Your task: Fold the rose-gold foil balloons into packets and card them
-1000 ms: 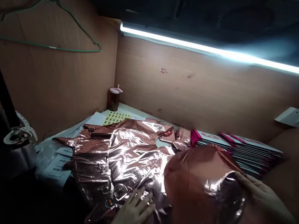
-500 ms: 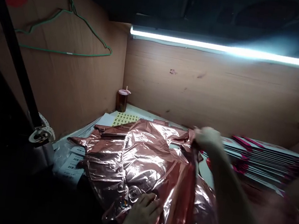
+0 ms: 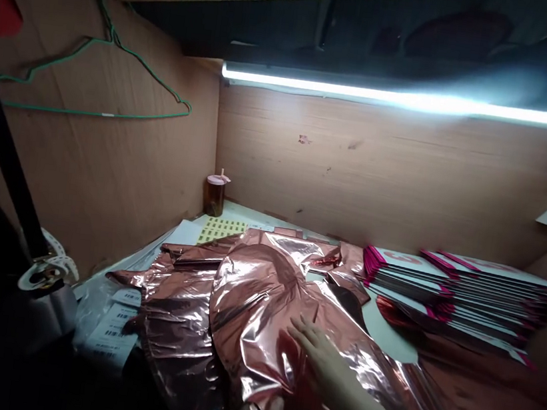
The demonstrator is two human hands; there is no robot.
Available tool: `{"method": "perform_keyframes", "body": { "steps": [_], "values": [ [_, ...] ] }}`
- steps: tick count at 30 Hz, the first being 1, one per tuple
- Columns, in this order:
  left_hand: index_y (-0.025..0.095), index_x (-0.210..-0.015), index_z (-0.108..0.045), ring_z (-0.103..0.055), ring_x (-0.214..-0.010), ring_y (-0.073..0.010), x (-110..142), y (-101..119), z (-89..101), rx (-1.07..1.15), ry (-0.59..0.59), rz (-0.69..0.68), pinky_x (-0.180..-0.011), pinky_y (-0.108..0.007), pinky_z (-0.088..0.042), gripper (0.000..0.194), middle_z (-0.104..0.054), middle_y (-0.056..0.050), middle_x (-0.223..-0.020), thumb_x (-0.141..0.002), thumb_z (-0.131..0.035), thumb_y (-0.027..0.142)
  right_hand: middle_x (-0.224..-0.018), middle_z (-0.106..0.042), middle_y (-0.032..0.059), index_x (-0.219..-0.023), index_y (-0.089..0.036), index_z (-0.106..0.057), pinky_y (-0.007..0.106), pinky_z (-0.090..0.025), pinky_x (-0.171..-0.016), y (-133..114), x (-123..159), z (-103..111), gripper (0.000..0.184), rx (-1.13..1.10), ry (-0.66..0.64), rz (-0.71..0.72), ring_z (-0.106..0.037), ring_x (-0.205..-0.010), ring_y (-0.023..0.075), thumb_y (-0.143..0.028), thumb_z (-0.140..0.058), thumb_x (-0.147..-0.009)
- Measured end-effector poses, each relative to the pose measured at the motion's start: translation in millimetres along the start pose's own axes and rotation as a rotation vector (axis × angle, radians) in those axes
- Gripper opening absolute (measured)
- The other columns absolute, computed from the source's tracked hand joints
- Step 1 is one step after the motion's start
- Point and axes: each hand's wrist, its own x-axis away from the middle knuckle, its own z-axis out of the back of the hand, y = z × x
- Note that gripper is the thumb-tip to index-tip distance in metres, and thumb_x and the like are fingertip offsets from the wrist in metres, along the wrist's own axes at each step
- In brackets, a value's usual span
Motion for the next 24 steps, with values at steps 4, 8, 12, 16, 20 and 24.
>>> {"method": "perform_keyframes", "body": {
  "steps": [4, 8, 12, 16, 20, 24],
  "values": [
    [0.021, -0.108, -0.072, -0.066, -0.108, -0.0264, -17, 40, 18.5, 0.354, 0.03, 0.19, -0.099, -0.04, -0.05, 0.044, -0.073, -0.006, -0.11, -0.09, -0.041, 0.046, -0.154, -0.037, 0.0131, -0.149, -0.013, -0.04, 0.055, -0.033, -0.115, 16, 19, -23, 0.069, 0.074, -0.013, 0.114, -0.031, -0.144, 0.0308, -0.006, -0.043, -0.08],
    [0.023, -0.097, -0.074, -0.066, -0.097, -0.0248, 0, 58, 39.4, 0.205, -0.023, 0.023, -0.094, -0.037, -0.051, 0.042, -0.073, -0.004, -0.096, -0.088, -0.049, 0.055, -0.155, -0.033, 0.0147, -0.149, -0.013, -0.039, 0.053, -0.033, -0.115, 14, 12, -34, 0.072, 0.049, -0.001, 0.101, -0.031, -0.144, 0.0297, -0.004, -0.044, -0.078],
    [0.027, -0.105, -0.072, -0.064, -0.101, -0.0288, 43, 27, 63.7, -0.146, 0.067, -0.184, -0.089, -0.036, -0.054, 0.048, -0.069, -0.007, -0.11, -0.073, -0.069, 0.061, -0.159, -0.025, 0.0066, -0.153, -0.027, -0.032, 0.054, -0.027, -0.117, 10, 24, -23, 0.071, -0.108, -0.117, 0.098, -0.022, -0.147, 0.027, -0.007, -0.04, -0.085],
    [0.028, -0.15, -0.035, -0.037, -0.141, -0.031, 75, -23, 90.6, -0.412, 0.283, -0.344, -0.113, -0.045, -0.039, 0.063, -0.038, -0.009, -0.154, -0.09, -0.052, 0.038, -0.161, -0.022, 0.0029, -0.153, -0.035, -0.029, 0.054, -0.022, -0.118, -6, 51, -6, 0.059, -0.349, -0.247, 0.18, -0.016, -0.149, 0.0267, -0.025, -0.041, -0.096],
    [0.019, -0.157, -0.016, -0.02, -0.148, -0.0344, 75, -47, 105.2, -0.721, 0.22, -0.476, -0.116, -0.053, -0.031, 0.079, -0.025, -0.014, -0.16, -0.09, -0.056, 0.031, -0.16, -0.027, 0.0031, -0.152, -0.034, -0.033, 0.051, -0.02, -0.119, -27, 80, 3, 0.052, -0.567, -0.281, 0.253, -0.019, -0.148, 0.0256, -0.037, -0.039, -0.1],
    [0.028, -0.14, -0.049, -0.041, -0.14, -0.0231, 60, -48, 103.2, -0.68, 0.168, -0.768, -0.118, -0.047, -0.03, 0.043, -0.059, -0.005, -0.138, -0.098, -0.047, 0.019, -0.159, -0.029, 0.0045, -0.152, -0.033, -0.032, 0.049, -0.023, -0.119, -36, 101, 2, 0.055, -0.503, -0.276, 0.309, -0.022, -0.148, 0.0251, -0.034, -0.044, -0.099]
  ]
}}
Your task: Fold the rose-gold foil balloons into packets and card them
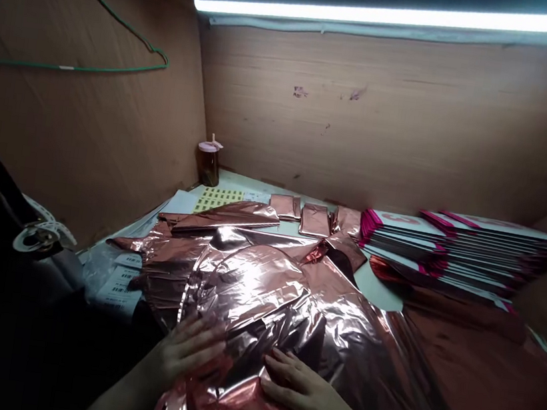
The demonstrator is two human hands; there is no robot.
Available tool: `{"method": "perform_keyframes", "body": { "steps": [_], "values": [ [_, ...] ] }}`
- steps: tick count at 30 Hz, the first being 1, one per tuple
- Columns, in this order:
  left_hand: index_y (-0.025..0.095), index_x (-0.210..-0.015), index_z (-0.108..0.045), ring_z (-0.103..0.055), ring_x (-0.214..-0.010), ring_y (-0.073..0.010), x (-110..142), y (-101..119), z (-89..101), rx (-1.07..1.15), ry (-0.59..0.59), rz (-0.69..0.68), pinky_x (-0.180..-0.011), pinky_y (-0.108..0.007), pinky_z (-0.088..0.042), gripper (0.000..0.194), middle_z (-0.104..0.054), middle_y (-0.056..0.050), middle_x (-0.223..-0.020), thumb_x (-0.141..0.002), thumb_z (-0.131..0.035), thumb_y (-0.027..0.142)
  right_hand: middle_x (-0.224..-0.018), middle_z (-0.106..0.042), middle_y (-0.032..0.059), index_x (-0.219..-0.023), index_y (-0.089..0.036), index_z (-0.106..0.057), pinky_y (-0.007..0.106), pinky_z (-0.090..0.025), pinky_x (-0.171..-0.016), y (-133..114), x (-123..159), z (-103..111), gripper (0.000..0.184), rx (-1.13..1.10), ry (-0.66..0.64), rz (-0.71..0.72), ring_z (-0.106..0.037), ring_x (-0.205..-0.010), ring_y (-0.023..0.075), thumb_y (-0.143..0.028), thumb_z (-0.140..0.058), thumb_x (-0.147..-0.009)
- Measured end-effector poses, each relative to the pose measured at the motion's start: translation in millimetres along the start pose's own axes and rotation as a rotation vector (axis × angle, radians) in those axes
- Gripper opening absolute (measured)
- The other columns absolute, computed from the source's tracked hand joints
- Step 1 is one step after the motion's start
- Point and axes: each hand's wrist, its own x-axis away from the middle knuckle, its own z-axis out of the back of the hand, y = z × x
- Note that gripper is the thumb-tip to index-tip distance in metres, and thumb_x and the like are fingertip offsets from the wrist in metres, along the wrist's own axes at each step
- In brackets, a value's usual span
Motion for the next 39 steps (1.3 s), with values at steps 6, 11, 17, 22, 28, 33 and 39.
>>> {"method": "perform_keyframes", "body": {
  "steps": [6, 11, 17, 22, 28, 33, 39],
  "values": [
    [0.018, -0.108, -0.065, -0.062, -0.118, -0.0238, 5, 2, -0.7, 0.306, 0.04, 0.052, -0.109, -0.041, -0.043, 0.044, -0.072, -0.012, -0.111, -0.099, -0.04, 0.052, -0.156, -0.034, 0.0073, -0.153, -0.03, -0.031, 0.052, -0.032, -0.116, 20, 10, -4, 0.062, 0.323, 0.171, 0.0, -0.024, -0.147, 0.0267, -0.015, -0.045, -0.094],
    [0.02, -0.111, -0.069, -0.059, -0.121, -0.0278, 15, 2, 1.6, 0.461, -0.003, 0.17, -0.113, -0.043, -0.037, 0.056, -0.071, -0.012, -0.114, -0.093, -0.039, 0.065, -0.15, -0.045, 0.0093, -0.145, -0.026, -0.046, 0.047, -0.04, -0.111, 39, 5, -1, 0.052, 0.322, 0.219, 0.06, -0.037, -0.142, 0.0263, -0.015, -0.043, -0.094],
    [0.016, -0.091, -0.068, -0.067, -0.079, -0.0242, -31, -16, 12.2, 0.53, -0.001, 0.962, -0.073, -0.032, -0.053, 0.035, -0.071, -0.007, -0.082, -0.088, -0.051, 0.046, -0.078, -0.069, 0.0057, -0.084, -0.02, -0.067, 0.03, -0.048, -0.067, 63, -40, 22, 0.044, 0.072, 0.412, -0.493, -0.064, -0.074, 0.0196, -0.038, -0.031, -0.1],
    [0.016, -0.07, -0.063, -0.065, -0.074, -0.0253, -62, -42, 5.5, 0.314, -0.039, 1.154, -0.07, -0.032, -0.048, 0.028, -0.067, -0.007, -0.07, -0.084, -0.056, 0.038, -0.066, -0.062, 0.0053, -0.065, -0.02, -0.055, 0.028, -0.028, -0.056, 66, -74, 30, 0.037, 0.169, 0.466, -0.763, -0.054, -0.062, 0.0183, -0.034, -0.039, -0.095],
    [0.011, -0.128, -0.054, -0.065, -0.102, -0.0298, -65, -13, -6.7, 0.05, 0.049, 1.206, -0.087, -0.04, -0.048, 0.041, -0.069, -0.017, -0.107, -0.09, -0.054, 0.025, -0.065, -0.063, 0.0027, -0.071, -0.02, -0.056, 0.025, -0.025, -0.054, 59, -71, 19, 0.029, 0.214, 0.472, -0.885, -0.054, -0.059, 0.015, -0.03, -0.043, -0.095],
    [0.03, -0.145, -0.045, -0.04, -0.138, -0.031, -91, 47, -37.6, -0.149, -0.064, 0.492, -0.113, -0.052, -0.03, 0.048, -0.045, -0.009, -0.15, -0.098, -0.046, 0.039, -0.077, -0.068, 0.0047, -0.102, -0.018, -0.059, 0.025, -0.034, -0.057, 51, -71, 15, 0.017, 0.262, 0.47, -0.932, -0.061, -0.065, 0.0178, -0.026, -0.046, -0.096],
    [0.041, -0.154, -0.02, -0.009, -0.146, -0.0467, -100, 61, -51.6, 0.015, -0.34, 0.345, -0.108, -0.077, -0.005, 0.077, -0.011, -0.003, -0.165, -0.088, -0.047, 0.069, -0.118, -0.065, 0.0161, -0.108, -0.013, -0.067, 0.044, -0.048, -0.091, 37, -38, 6, 0.026, 0.754, 0.423, -0.384, -0.06, -0.107, 0.0307, -0.009, -0.053, -0.086]
  ]
}}
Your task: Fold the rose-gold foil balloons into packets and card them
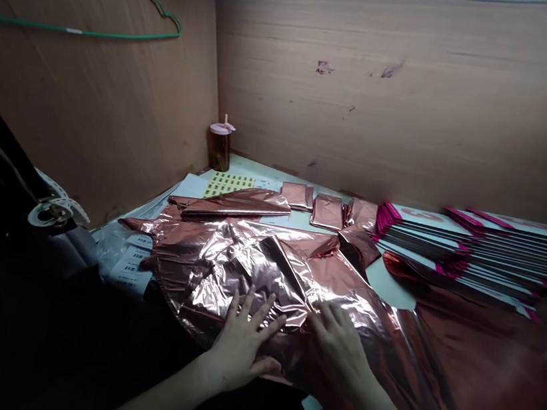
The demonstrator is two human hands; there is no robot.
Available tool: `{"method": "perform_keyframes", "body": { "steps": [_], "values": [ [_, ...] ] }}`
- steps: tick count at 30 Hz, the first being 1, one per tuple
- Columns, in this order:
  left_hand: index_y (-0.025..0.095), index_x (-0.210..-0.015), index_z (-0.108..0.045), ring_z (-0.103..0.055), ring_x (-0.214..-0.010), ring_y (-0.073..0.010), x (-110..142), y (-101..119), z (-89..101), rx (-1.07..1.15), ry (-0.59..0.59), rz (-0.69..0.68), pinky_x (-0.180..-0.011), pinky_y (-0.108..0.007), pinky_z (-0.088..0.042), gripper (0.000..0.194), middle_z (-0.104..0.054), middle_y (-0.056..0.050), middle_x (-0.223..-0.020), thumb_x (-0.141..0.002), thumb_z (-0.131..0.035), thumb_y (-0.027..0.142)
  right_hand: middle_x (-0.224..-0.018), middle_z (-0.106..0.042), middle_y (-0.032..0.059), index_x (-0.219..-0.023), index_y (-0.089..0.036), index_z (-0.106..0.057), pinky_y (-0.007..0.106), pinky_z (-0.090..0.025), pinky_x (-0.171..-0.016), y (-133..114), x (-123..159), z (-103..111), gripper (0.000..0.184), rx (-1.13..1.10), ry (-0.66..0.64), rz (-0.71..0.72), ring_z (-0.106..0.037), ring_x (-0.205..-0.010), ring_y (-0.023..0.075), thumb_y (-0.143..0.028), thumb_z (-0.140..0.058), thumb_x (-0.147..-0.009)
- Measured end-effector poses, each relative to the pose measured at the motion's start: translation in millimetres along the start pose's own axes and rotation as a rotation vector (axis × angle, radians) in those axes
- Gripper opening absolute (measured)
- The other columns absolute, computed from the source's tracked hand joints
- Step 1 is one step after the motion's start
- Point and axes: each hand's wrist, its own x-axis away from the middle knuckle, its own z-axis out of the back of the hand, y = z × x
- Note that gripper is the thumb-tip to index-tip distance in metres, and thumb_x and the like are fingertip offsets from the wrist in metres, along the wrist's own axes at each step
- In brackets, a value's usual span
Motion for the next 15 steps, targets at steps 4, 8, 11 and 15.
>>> {"method": "perform_keyframes", "body": {
  "steps": [4, 8, 11, 15],
  "values": [
    [0.042, -0.151, -0.028, -0.006, -0.145, -0.0511, 1, -2, 14.6, 0.062, -0.064, -0.004, -0.104, -0.082, -0.005, 0.077, -0.014, -0.003, -0.164, -0.083, -0.058, 0.067, -0.129, -0.062, 0.0179, -0.124, -0.006, -0.063, 0.047, -0.046, -0.107, 13, 16, -4, 0.041, -0.044, 0.079, 0.29, -0.054, -0.125, 0.0302, -0.002, -0.044, -0.087],
    [0.03, -0.149, -0.04, -0.031, -0.143, -0.037, 20, -33, 49.2, 0.223, -0.095, 0.007, -0.115, -0.06, -0.027, 0.077, -0.036, -0.007, -0.156, -0.078, -0.071, 0.032, -0.143, -0.053, 0.0108, -0.138, -0.016, -0.055, 0.044, -0.043, -0.112, 32, 27, 11, 0.049, -0.488, -0.132, 0.342, -0.043, -0.138, 0.0241, -0.008, -0.039, -0.092],
    [0.028, -0.132, -0.061, -0.051, -0.132, -0.0251, 42, -65, 75.8, 0.488, -0.182, -0.092, -0.112, -0.043, -0.039, 0.056, -0.056, -0.006, -0.141, -0.079, -0.059, 0.012, -0.142, -0.054, 0.0105, -0.139, -0.022, -0.054, 0.045, -0.044, -0.11, 43, 44, 34, 0.047, -0.829, -0.374, 0.168, -0.05, -0.132, 0.0247, -0.017, -0.039, -0.095],
    [0.022, -0.113, -0.07, -0.065, -0.112, -0.0236, 57, -82, 88.8, 0.856, -0.244, -0.001, -0.098, -0.036, -0.05, 0.029, -0.071, -0.009, -0.117, -0.092, -0.051, 0.021, -0.134, -0.061, 0.0117, -0.126, -0.023, -0.063, 0.048, -0.046, -0.105, 45, 60, 52, 0.036, -1.129, -0.491, -0.092, -0.054, -0.127, 0.0301, -0.034, -0.053, -0.094]
  ]
}}
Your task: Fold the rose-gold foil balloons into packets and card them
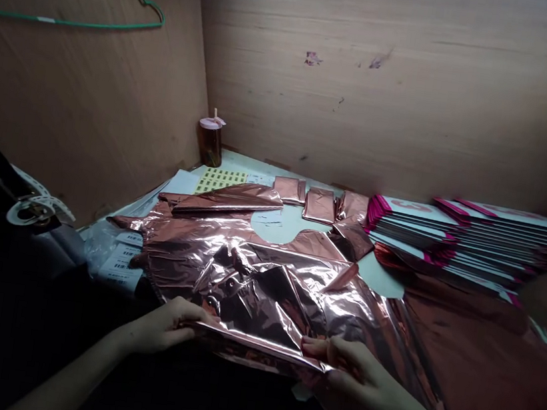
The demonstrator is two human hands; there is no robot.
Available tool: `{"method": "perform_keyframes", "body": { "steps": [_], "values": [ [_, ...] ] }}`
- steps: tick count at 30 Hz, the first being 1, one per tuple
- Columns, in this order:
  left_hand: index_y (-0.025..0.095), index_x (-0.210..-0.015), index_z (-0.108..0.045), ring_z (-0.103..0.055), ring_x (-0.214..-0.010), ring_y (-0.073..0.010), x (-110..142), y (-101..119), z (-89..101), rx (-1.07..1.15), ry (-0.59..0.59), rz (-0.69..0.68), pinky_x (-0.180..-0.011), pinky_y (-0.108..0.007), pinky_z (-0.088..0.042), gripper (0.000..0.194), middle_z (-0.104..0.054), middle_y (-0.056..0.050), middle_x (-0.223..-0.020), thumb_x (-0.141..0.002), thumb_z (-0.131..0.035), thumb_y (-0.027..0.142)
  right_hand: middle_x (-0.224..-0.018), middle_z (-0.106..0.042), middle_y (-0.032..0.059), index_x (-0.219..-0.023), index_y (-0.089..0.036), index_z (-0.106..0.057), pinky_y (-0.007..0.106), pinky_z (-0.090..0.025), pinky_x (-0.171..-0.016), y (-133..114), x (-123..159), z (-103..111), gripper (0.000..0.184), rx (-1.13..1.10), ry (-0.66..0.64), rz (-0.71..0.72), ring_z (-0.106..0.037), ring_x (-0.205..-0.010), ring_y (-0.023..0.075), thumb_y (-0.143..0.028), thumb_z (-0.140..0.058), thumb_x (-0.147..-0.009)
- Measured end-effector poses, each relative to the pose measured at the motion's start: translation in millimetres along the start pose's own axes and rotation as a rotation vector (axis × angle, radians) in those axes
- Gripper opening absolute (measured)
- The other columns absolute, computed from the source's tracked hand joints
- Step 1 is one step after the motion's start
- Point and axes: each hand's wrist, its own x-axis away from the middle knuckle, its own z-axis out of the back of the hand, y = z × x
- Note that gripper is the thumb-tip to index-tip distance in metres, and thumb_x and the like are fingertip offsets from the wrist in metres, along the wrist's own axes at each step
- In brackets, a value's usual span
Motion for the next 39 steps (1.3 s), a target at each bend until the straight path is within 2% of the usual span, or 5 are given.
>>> {"method": "perform_keyframes", "body": {
  "steps": [13, 22, 26, 33, 39],
  "values": [
    [0.02, -0.08, -0.05, -0.06, -0.063, -0.0179, -45, -26, -16.3, -0.121, 0.608, 0.441, -0.063, -0.027, -0.046, 0.031, -0.06, 0.0, -0.067, -0.094, -0.04, 0.046, -0.075, -0.058, 0.0012, -0.085, -0.022, -0.05, 0.032, -0.048, -0.066, 26, -45, -4, 0.039, 0.012, 0.589, -0.195, -0.056, -0.07, 0.0191, -0.06, -0.042, -0.091],
    [0.011, -0.128, -0.053, -0.054, -0.121, -0.0381, -73, 5, -46.0, -0.635, 0.93, 0.49, -0.101, -0.056, -0.038, 0.04, -0.062, -0.023, -0.121, -0.098, -0.043, 0.034, -0.065, -0.062, 0.0024, -0.075, -0.025, -0.042, 0.034, -0.044, -0.063, 50, -74, -6, 0.025, 0.226, 0.701, -0.337, -0.06, -0.066, 0.0231, -0.048, -0.039, -0.086],
    [0.024, -0.132, -0.058, -0.041, -0.136, -0.0325, -98, 8, -84.8, -0.89, 0.622, -0.01, -0.115, -0.057, -0.027, 0.037, -0.054, -0.009, -0.142, -0.099, -0.042, 0.032, -0.062, -0.06, 0.0015, -0.073, -0.026, -0.04, 0.034, -0.044, -0.062, 48, -75, -5, 0.023, 0.266, 0.709, -0.397, -0.059, -0.063, 0.0227, -0.044, -0.038, -0.086],
    [0.033, -0.151, -0.035, -0.026, -0.144, -0.0404, -115, -15, -104.0, -0.929, 0.375, 0.056, -0.11, -0.075, -0.013, 0.056, -0.035, -0.006, -0.157, -0.096, -0.045, 0.043, -0.097, -0.066, 0.0195, -0.102, -0.017, -0.057, 0.047, -0.048, -0.072, 11, -53, -18, 0.023, 0.716, 0.831, -0.542, -0.064, -0.088, 0.0359, -0.031, -0.054, -0.085],
    [0.025, -0.153, -0.033, -0.019, -0.146, -0.0414, -113, -12, -103.7, -0.984, 0.346, 0.052, -0.111, -0.075, -0.006, 0.059, -0.03, -0.009, -0.159, -0.096, -0.043, 0.039, -0.148, -0.047, 0.0105, -0.148, -0.02, -0.039, 0.049, -0.035, -0.112, 2, -85, -74, 0.053, 1.012, 0.477, 0.086, -0.036, -0.14, 0.031, -0.036, -0.041, -0.098]
  ]
}}
